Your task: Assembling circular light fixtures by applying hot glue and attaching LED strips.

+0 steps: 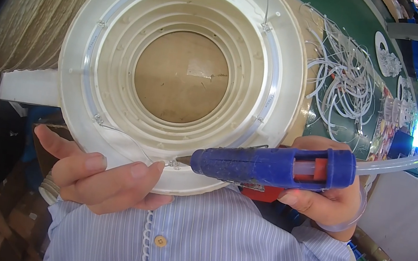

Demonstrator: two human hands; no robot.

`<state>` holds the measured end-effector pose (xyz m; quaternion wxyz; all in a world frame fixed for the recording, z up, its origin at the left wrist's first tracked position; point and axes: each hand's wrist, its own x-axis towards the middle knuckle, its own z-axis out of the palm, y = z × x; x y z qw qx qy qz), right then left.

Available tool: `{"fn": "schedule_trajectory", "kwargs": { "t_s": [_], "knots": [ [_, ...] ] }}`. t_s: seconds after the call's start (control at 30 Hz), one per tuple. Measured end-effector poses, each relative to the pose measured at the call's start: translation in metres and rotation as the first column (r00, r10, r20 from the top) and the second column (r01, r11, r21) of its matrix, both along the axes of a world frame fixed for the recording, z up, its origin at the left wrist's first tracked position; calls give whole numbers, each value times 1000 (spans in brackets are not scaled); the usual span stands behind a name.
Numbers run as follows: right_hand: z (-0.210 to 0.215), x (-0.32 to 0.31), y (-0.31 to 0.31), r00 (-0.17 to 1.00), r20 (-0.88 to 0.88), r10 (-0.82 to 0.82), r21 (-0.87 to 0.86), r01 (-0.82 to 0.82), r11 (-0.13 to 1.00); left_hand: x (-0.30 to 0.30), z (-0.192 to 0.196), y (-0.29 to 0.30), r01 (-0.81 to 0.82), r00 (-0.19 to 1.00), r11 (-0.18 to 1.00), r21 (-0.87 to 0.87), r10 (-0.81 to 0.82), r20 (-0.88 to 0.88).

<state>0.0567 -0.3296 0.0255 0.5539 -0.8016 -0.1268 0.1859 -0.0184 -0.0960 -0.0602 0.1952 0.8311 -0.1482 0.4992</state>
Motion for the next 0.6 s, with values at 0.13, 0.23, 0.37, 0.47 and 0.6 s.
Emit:
{"fn": "schedule_trajectory", "kwargs": {
  "t_s": [0.13, 0.23, 0.37, 0.47, 0.6],
  "knots": [
    [0, 0, -2, 1000, 31, 1, -24, -1, 1000, 0, 0, 1, 3, 1000, 1000, -3, -3, 4],
    [-1, 1, -3, 997, 76, 25, -38, -22, 999, 0, 1, 1, -6, 1000, 1000, 10, 6, 9],
    [3, 3, 0, 988, 148, 49, -102, -34, 994, -2, 4, 7, 35, 999, 999, 10, -35, -27],
    [6, 14, -5, 956, 119, 270, -178, -247, 953, 5, 8, 16, 140, 990, 976, 170, -135, -39],
    [7, 16, -6, 962, 83, 262, -89, -254, 963, 3, 9, 17, 133, 991, 974, 182, -129, -34]
  ]
}}
